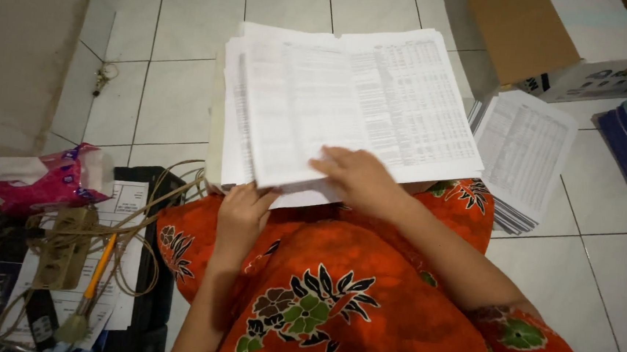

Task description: Flipping through and organizing a large stack of printed documents while sitting on the floor.

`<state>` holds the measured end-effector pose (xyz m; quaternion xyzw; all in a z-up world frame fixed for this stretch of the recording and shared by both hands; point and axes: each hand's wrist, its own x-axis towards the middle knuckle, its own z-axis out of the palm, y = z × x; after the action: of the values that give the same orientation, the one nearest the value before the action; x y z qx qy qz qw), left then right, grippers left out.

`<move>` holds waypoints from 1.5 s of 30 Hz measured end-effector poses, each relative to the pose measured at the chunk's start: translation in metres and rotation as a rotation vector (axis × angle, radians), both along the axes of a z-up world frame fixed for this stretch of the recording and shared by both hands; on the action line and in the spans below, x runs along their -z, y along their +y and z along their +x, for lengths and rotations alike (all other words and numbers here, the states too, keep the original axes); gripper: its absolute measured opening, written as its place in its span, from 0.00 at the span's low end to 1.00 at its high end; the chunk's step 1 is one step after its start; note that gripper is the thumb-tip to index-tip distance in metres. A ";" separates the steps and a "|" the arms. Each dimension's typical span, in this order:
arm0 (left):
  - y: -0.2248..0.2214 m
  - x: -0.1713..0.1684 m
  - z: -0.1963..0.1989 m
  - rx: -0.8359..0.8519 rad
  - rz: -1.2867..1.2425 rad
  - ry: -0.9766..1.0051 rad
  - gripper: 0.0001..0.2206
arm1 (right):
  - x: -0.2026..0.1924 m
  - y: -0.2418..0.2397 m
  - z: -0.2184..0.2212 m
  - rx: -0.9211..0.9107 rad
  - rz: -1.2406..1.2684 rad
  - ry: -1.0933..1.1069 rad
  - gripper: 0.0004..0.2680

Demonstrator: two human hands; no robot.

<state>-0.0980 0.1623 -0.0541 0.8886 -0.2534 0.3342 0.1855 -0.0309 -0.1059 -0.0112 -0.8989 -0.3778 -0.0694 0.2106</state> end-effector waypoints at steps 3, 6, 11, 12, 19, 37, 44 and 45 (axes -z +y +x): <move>0.000 -0.003 0.003 -0.036 -0.023 -0.002 0.05 | -0.005 0.024 -0.010 -0.079 -0.132 0.028 0.16; 0.003 0.014 0.008 -0.109 -0.039 -0.048 0.04 | -0.019 0.034 -0.019 -0.076 -0.323 0.142 0.27; -0.012 -0.007 0.016 -0.209 -0.209 -0.230 0.13 | 0.004 0.025 -0.006 0.140 -0.068 0.153 0.16; -0.015 -0.011 0.018 -0.277 -0.321 -0.280 0.23 | -0.013 0.019 -0.006 0.301 0.104 0.263 0.16; -0.091 -0.014 0.044 0.129 -0.505 0.170 0.21 | -0.014 -0.115 0.049 0.539 0.835 0.093 0.11; -0.148 -0.035 0.086 0.307 0.292 0.655 0.20 | 0.020 -0.178 0.001 0.274 -0.018 -0.212 0.22; -0.147 0.017 0.098 0.413 0.233 0.253 0.04 | 0.028 -0.183 -0.015 0.248 -0.045 -0.544 0.25; -0.147 0.018 0.098 0.418 0.232 0.171 0.05 | 0.020 -0.178 -0.018 0.237 -0.046 -0.554 0.24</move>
<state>0.0004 0.0155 -0.0724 0.8574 -0.4516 0.1809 0.1681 -0.0493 -0.2842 -0.0311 -0.8881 -0.3147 -0.3277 0.0696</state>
